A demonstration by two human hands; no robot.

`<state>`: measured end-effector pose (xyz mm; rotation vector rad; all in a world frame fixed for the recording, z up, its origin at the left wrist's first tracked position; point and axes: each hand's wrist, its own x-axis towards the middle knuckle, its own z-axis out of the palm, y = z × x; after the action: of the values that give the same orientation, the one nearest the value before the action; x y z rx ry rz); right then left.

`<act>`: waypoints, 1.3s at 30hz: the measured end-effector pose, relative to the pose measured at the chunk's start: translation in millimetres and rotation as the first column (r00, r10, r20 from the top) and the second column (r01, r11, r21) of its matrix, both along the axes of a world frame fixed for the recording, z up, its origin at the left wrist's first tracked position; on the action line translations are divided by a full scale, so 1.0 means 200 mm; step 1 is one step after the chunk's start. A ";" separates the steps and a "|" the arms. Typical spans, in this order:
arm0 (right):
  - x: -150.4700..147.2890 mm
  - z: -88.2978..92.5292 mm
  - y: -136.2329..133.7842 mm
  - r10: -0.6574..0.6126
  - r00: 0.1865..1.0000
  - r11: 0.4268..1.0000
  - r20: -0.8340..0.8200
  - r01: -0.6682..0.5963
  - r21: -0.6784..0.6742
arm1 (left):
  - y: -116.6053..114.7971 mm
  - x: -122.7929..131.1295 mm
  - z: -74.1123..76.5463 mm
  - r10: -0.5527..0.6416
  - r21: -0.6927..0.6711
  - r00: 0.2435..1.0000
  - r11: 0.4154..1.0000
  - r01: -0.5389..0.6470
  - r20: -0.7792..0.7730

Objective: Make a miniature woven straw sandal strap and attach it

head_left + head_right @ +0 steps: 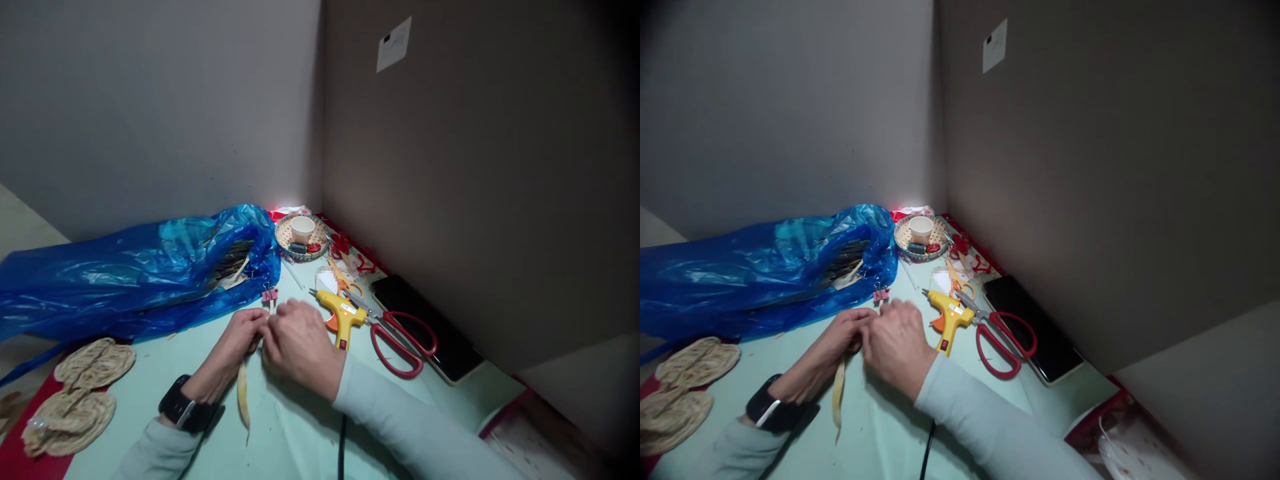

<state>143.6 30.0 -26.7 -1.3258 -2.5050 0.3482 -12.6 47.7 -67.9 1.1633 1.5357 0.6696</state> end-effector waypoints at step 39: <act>0.02 -0.11 0.18 -0.232 0.931 0.842 -0.281 0.047 -0.537 | -0.29 0.30 0.12 -0.078 0.150 0.552 0.923 0.356 -0.830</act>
<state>147.5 65.9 -48.3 -1.4699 -2.0761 1.1873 46.6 -11.0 -44.6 2.0689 2.0200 0.1549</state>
